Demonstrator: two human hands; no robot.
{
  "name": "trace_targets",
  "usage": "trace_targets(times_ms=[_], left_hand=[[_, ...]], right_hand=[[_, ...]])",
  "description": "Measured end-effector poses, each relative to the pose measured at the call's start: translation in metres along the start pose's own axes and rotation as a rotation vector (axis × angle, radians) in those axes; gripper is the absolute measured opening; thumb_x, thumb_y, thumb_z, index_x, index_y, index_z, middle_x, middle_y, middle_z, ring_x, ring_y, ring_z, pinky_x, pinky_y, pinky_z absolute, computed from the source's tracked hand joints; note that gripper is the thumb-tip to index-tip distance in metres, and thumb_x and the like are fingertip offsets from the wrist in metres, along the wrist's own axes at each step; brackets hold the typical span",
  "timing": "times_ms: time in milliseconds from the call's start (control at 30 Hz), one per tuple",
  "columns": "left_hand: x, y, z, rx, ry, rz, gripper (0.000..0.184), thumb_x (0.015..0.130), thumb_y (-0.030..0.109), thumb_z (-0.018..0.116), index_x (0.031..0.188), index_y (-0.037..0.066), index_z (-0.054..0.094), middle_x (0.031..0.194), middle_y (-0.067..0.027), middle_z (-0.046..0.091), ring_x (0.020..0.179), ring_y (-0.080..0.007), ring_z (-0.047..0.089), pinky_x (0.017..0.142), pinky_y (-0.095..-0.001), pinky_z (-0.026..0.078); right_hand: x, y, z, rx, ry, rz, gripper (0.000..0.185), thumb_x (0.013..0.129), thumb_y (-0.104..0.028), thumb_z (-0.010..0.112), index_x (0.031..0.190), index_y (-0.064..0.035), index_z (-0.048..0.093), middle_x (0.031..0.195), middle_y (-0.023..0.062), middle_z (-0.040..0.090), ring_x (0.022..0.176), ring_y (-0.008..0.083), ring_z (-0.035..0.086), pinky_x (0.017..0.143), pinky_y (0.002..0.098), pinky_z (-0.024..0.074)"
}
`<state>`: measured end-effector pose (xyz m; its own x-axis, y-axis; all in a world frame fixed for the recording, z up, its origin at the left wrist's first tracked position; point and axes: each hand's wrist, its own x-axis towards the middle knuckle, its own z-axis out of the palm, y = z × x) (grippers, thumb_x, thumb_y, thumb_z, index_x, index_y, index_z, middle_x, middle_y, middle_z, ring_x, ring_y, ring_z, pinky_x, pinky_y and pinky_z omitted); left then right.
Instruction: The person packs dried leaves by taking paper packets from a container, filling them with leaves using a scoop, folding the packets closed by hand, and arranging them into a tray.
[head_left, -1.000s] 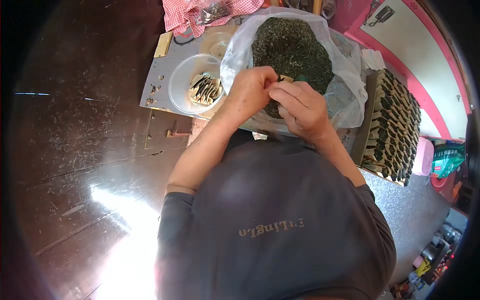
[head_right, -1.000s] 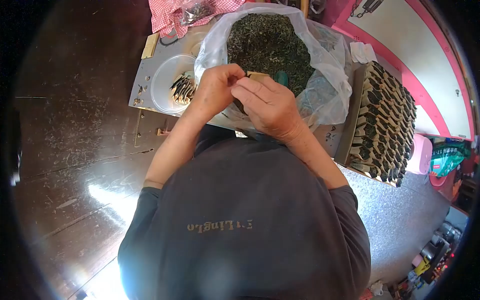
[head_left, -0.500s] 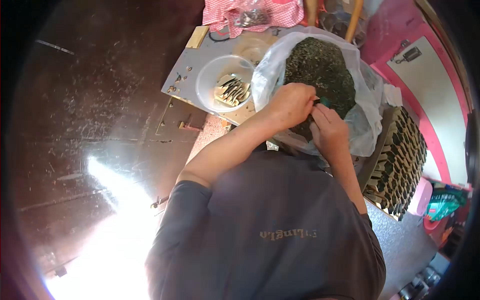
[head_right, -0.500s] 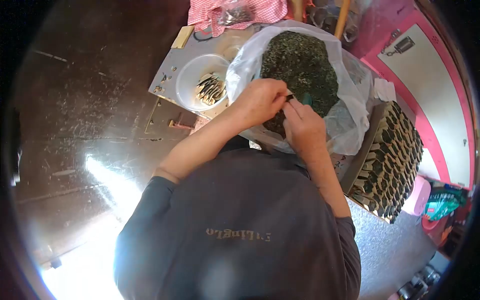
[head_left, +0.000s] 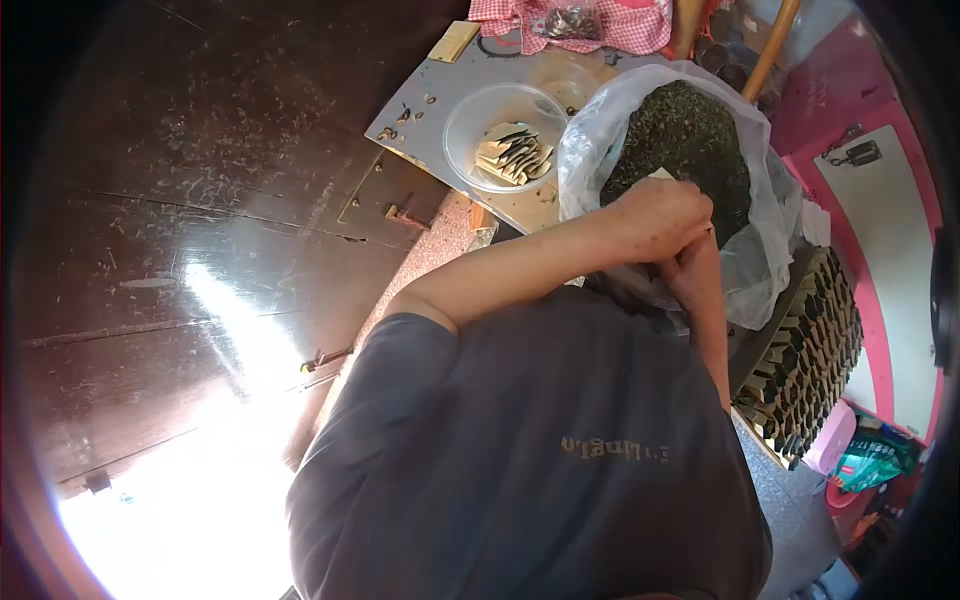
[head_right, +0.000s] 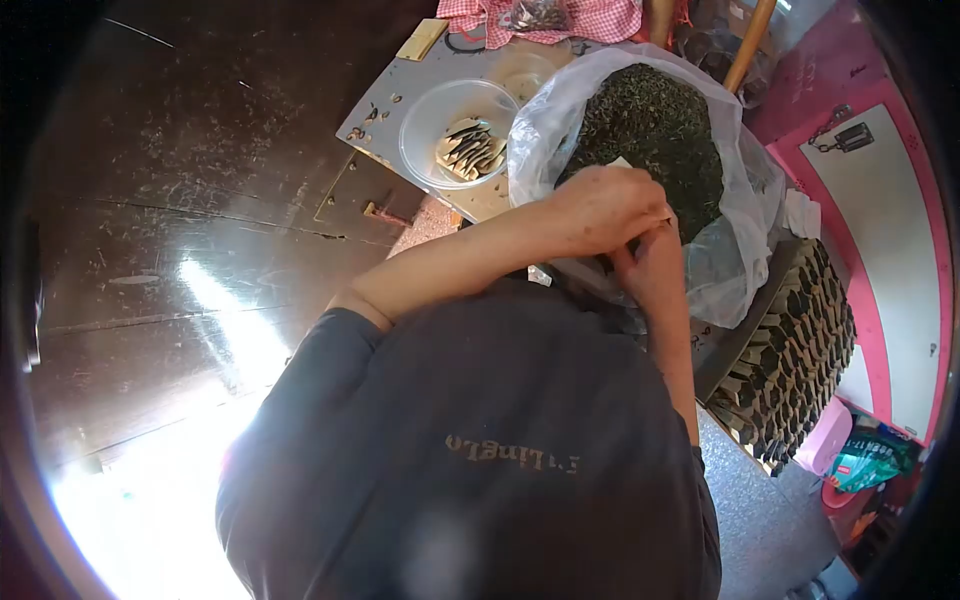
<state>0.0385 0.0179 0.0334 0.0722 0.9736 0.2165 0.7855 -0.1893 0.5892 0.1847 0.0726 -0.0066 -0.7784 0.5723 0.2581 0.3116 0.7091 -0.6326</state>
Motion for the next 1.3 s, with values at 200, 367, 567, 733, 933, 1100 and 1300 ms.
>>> trace_targets(times_ms=[200, 367, 567, 733, 933, 1100, 1300], left_hand=[[-0.017, -0.037, -0.015, -0.037, 0.406, 0.053, 0.062, 0.071, 0.018, 0.076, 0.127, 0.009, 0.051, 0.122, -0.0168, 0.056, 0.114, -0.0347, 0.052, 0.095, -0.0409, 0.044], [-0.026, -0.056, -0.019, -0.273, 0.247, -0.164, 0.081, 0.070, 0.023, 0.082, 0.138, 0.009, 0.041, 0.135, -0.0140, 0.050, 0.122, -0.0275, 0.050, 0.101, -0.0367, 0.041], [-0.026, -0.050, -0.024, -0.094, 0.269, -0.002, 0.077, 0.066, 0.012, 0.082, 0.134, 0.012, 0.047, 0.134, -0.0119, 0.051, 0.122, -0.0314, 0.049, 0.103, -0.0379, 0.040], [-0.020, -0.046, -0.016, -0.166, 0.072, 0.054, 0.062, 0.065, 0.010, 0.080, 0.122, 0.009, 0.056, 0.121, -0.0117, 0.058, 0.115, -0.0319, 0.052, 0.099, -0.0398, 0.042], [-0.017, -0.047, 0.001, -0.194, 0.079, 0.062, 0.055, 0.065, 0.009, 0.079, 0.116, 0.008, 0.058, 0.110, -0.0125, 0.062, 0.106, -0.0314, 0.057, 0.091, -0.0383, 0.047], [-0.022, -0.053, 0.006, -0.302, 0.043, -0.092, 0.054, 0.066, 0.006, 0.079, 0.116, 0.007, 0.057, 0.101, -0.0105, 0.062, 0.090, -0.0253, 0.062, 0.080, -0.0343, 0.051], [-0.026, -0.066, 0.013, -0.367, 0.079, -0.145, 0.062, 0.068, 0.006, 0.082, 0.123, 0.004, 0.053, 0.107, -0.0092, 0.062, 0.095, -0.0186, 0.062, 0.082, -0.0315, 0.053]], right_hand=[[-0.004, 0.000, -0.015, 0.116, 0.050, 0.031, 0.052, 0.074, -0.023, 0.071, 0.120, -0.0009, 0.060, 0.123, 0.0158, 0.058, 0.116, 0.0299, 0.054, 0.100, 0.0371, 0.0386], [-0.001, -0.006, -0.022, 0.434, 0.048, 0.083, 0.057, 0.069, -0.023, 0.072, 0.123, -0.0068, 0.062, 0.137, 0.0167, 0.048, 0.135, 0.0311, 0.033, 0.110, 0.0391, 0.0270], [0.001, -0.005, -0.024, 0.296, -0.006, -0.009, 0.062, 0.074, -0.040, 0.072, 0.124, -0.0052, 0.061, 0.141, 0.0188, 0.043, 0.137, 0.0305, 0.031, 0.110, 0.0401, 0.0249], [0.003, -0.001, -0.031, -0.056, -0.150, -0.167, 0.054, 0.070, -0.033, 0.072, 0.118, -0.0090, 0.065, 0.139, 0.0183, 0.045, 0.135, 0.0342, 0.033, 0.109, 0.0418, 0.0274], [0.009, -0.008, -0.035, -0.066, -0.163, -0.091, 0.042, 0.068, -0.020, 0.069, 0.108, -0.0069, 0.067, 0.121, 0.0161, 0.059, 0.121, 0.0365, 0.046, 0.103, 0.0431, 0.0341], [0.014, -0.015, -0.045, 0.042, -0.198, -0.057, 0.037, 0.068, -0.011, 0.066, 0.104, -0.0028, 0.066, 0.110, 0.0165, 0.063, 0.103, 0.0363, 0.057, 0.095, 0.0408, 0.0416], [0.009, -0.016, -0.042, 0.125, 0.034, -0.089, 0.038, 0.067, 0.000, 0.064, 0.104, -0.0011, 0.066, 0.113, 0.0158, 0.064, 0.106, 0.0317, 0.059, 0.093, 0.0369, 0.0452]])
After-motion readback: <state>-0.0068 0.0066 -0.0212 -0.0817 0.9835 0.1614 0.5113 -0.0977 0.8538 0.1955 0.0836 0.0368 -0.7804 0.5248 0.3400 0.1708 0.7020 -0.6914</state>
